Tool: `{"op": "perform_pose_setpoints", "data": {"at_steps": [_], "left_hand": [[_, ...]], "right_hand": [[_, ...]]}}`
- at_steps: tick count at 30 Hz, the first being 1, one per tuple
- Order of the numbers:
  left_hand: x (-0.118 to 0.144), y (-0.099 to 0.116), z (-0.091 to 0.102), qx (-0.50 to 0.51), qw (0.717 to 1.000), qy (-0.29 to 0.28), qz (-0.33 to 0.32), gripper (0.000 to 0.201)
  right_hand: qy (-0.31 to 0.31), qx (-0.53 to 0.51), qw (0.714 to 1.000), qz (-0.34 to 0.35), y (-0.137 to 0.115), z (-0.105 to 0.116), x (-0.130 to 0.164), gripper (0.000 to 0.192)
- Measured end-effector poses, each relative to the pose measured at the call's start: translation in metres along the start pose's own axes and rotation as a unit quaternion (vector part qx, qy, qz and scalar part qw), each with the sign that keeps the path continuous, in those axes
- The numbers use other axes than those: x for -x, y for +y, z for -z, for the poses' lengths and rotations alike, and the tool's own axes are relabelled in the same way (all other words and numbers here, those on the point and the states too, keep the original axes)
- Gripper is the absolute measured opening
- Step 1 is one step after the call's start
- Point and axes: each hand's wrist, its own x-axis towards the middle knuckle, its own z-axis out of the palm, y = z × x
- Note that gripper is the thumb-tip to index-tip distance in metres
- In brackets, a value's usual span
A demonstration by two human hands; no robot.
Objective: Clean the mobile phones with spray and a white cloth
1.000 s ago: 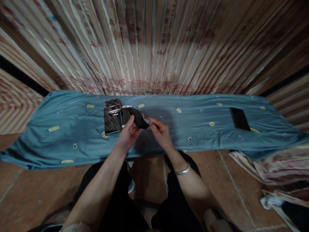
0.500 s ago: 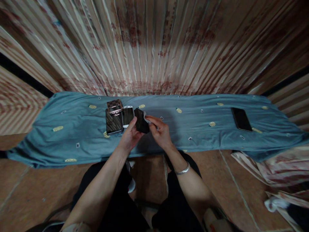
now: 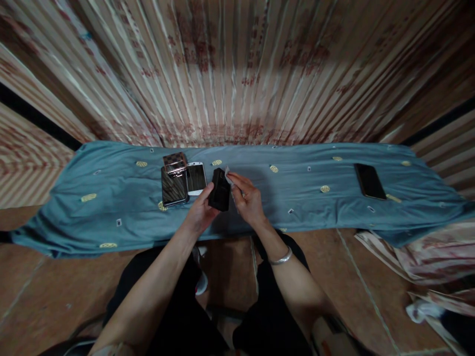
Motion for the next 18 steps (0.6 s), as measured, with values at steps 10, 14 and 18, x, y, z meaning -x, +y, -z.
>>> {"op": "perform_pose_setpoints", "data": {"at_steps": [10,14,18], "left_hand": [[-0.0004,-0.0081,-0.0002,-0.053,0.998,0.022,0.005,0.016],[0.0010,-0.0035,-0.0028,-0.028,0.999,0.031,-0.003,0.014],[0.0007,-0.0030,-0.0017,-0.029,0.999,0.013,-0.007,0.018]], "right_hand": [[-0.009,0.001,1.000,0.008,-0.0045,0.0019,-0.0009,0.038],[-0.005,0.005,1.000,-0.015,-0.0011,0.0017,-0.0005,0.038],[0.004,0.005,1.000,-0.026,-0.0011,0.0008,0.0012,0.038]]}}
